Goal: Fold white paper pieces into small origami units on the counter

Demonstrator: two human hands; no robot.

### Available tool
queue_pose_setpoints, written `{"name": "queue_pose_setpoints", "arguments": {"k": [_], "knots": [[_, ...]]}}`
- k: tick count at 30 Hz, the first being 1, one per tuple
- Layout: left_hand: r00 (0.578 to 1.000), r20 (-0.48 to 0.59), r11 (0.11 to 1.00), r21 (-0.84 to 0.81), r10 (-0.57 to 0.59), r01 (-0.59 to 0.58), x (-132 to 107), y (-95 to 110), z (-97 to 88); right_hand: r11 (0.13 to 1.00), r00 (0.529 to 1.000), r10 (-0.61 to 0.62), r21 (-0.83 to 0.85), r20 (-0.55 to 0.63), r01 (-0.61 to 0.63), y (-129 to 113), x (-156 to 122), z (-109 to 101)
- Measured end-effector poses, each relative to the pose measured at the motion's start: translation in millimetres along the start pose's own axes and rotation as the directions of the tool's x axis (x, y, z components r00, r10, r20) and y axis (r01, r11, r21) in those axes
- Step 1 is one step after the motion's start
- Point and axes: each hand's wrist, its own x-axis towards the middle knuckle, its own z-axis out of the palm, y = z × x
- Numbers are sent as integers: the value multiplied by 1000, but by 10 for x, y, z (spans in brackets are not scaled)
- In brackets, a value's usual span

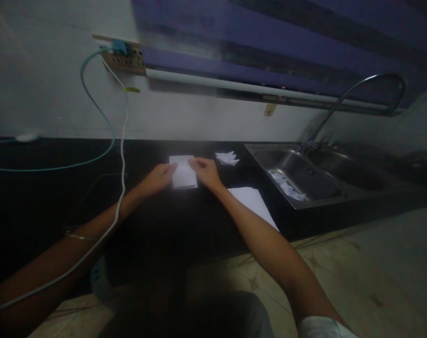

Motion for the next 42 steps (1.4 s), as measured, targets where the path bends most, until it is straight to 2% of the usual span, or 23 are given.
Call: {"name": "queue_pose_setpoints", "arguments": {"k": [3, 5, 8, 11, 17, 23, 27, 30, 35, 39, 42], "knots": [[999, -27, 1000, 9, -18, 18, -2, 43, -22, 999, 996, 40, 6, 76, -40, -16, -15, 9], [999, -7, 999, 10, -36, 37, -10, 91, -34, 999, 995, 51, -16, 90, -50, -20, -19, 10], [995, 84, 998, -20, -50, 51, -25, 148, -38, 1000, 999, 11, -8, 51, -11, -17, -6, 5], [984, 176, 999, 54, -4, -6, -36, 157, -30, 1000, 1000, -10, 12, -1, 10, -8, 19, 3], [983, 185, 997, 78, 4, -18, -54, 156, -22, 1000, 1000, -19, 13, 0, 19, 50, 59, -4], [964, 263, 996, 74, 23, -44, -59, 137, -23, 994, 995, -36, -104, -88, 27, 30, 86, -25], [963, 266, 995, 83, 38, -62, -58, 107, -5, 996, 994, -62, -74, -92, 55, -16, 68, -25], [973, 231, 999, 33, 14, -22, -65, 150, -11, 993, 991, -84, -87, -104, 76, 3, 69, -45], [998, 57, 979, -205, -3, 14, -42, 209, -80, 997, 997, -61, -48, -54, 58, 96, 91, -64], [998, -58, 954, -299, -31, 12, 6, 137, -119, 999, 1000, -16, 37, -6, 16, 122, 92, -67], [994, -92, 939, -343, -64, 29, 24, 68, -118, 994, 999, 23, 106, 32, -26, 126, 94, -84]]}}
